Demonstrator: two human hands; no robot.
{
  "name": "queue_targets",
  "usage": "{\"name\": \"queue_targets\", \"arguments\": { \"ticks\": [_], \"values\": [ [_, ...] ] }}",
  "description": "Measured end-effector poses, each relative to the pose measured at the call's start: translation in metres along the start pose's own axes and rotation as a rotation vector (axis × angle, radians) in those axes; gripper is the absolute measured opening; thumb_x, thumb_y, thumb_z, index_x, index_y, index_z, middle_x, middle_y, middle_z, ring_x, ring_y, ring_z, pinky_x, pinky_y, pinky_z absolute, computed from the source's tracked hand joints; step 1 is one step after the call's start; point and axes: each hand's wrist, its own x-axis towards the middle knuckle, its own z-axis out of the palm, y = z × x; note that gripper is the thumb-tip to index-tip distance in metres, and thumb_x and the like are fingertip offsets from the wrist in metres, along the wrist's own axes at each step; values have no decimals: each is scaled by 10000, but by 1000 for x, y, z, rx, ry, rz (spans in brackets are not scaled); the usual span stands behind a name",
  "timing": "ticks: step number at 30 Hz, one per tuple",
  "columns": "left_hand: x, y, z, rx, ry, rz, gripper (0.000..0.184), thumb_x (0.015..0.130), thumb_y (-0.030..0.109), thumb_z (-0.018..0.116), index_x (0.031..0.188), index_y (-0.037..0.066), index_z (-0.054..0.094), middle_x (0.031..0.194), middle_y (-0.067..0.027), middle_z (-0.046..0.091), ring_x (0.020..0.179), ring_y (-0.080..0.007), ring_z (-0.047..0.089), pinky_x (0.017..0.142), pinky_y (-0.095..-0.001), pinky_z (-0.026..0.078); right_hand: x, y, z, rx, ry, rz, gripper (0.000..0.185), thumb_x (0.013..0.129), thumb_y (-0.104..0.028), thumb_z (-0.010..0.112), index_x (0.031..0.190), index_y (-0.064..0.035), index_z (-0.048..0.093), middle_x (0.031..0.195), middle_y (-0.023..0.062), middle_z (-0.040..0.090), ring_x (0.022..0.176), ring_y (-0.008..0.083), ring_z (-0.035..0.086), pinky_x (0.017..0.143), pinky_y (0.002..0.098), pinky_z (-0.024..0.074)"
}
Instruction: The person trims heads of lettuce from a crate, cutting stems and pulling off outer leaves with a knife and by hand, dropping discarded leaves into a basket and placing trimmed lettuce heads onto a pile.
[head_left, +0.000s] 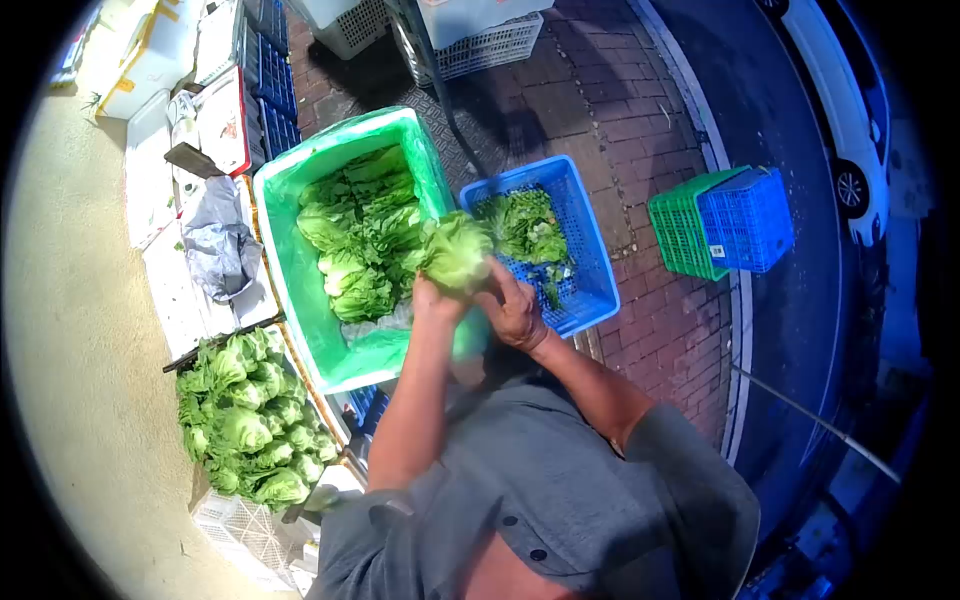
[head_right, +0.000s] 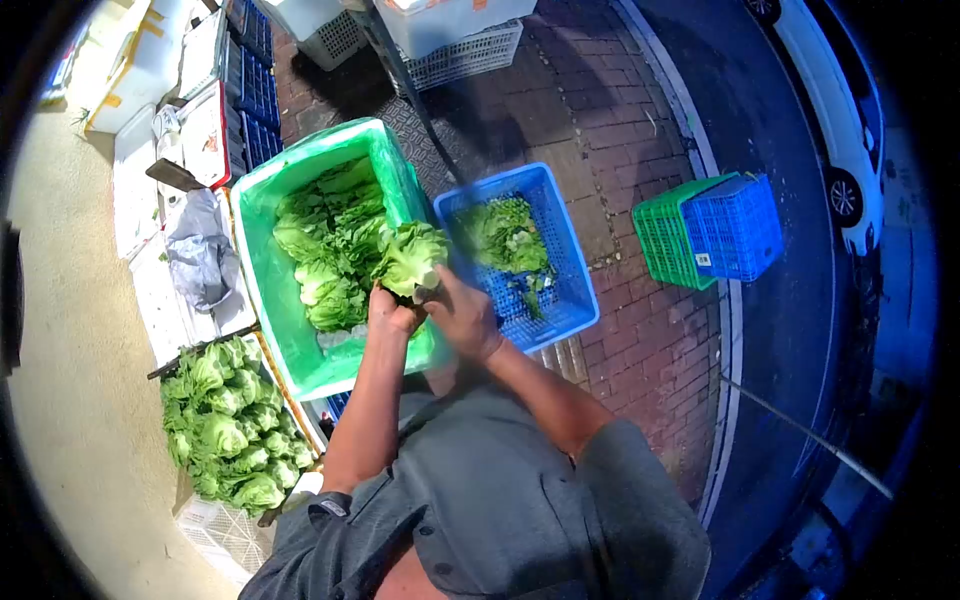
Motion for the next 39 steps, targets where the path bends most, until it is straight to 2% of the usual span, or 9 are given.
{"name": "queue_targets", "arguments": {
  "ticks": [17,19,20,23,26,31,32,35,39],
  "values": [
    [-12,4,12,-1,-178,55,420,991,316,435,1289,50,565,1268,-150,612,1117,-333,608,981,-512,494,-6,7,5,83,62,72,419,886,-3,616,1301,-20,569,1111,214,680,951,333,698,798,382,547],
    [-17,11,17,143,-166,176,500,988,433,453,1322,65,512,1230,-123,607,1118,-318,589,991,-474,478,-14,33,12,9,179,92,472,923,-8,580,1388,-55,516,1196,158,667,918,201,667,818,322,528],
    [-18,15,13,161,-143,195,518,990,454,459,1320,59,510,1230,-122,609,1111,-312,594,989,-464,482,-20,35,9,442,226,710,476,945,-41,564,1414,-84,497,1256,115,637,763,129,583,759,300,529],
    [-39,30,12,239,-58,282,546,981,486,504,1306,48,513,1244,-154,610,1116,-292,604,995,-455,481,-28,84,-16,753,337,965,487,1011,-466,468,1246,-59,598,660,-8,414,500,110,385,508,292,436],
    [-44,63,-18,200,-103,326,491,955,427,600,1244,31,570,1170,-126,650,1059,-257,628,960,-399,501,-31,116,-43,829,292,1334,597,904,-660,529,767,-81,584,577,31,426,476,194,368,479,394,380],
    [-152,115,-26,112,-97,585,464,931,396,657,1205,24,609,1137,-94,674,1019,-243,645,933,-401,502,-68,160,-53,402,328,1342,395,917,-448,612,741,-104,530,567,18,366,478,183,397,471,355,442],
    [-164,125,-48,496,-116,988,487,924,360,668,1277,43,560,1159,-96,672,1035,-256,647,942,-395,505,-77,182,-60,329,261,1326,356,931,-401,591,746,-107,515,578,18,376,488,181,406,484,352,448],
    [-232,168,-83,44,-19,849,714,901,340,690,1478,84,357,1312,-145,600,1199,-315,581,1001,-446,473,-61,169,-38,230,122,1325,279,946,-299,556,752,-113,482,608,19,402,497,179,426,486,347,458],
    [-327,212,-141,-147,170,1078,644,874,392,726,1357,40,484,1311,-149,566,1146,-301,583,1005,-426,460,-41,162,7,247,-61,1304,225,942,-248,553,782,-106,480,640,33,421,490,182,437,456,346,461]
  ]
}}
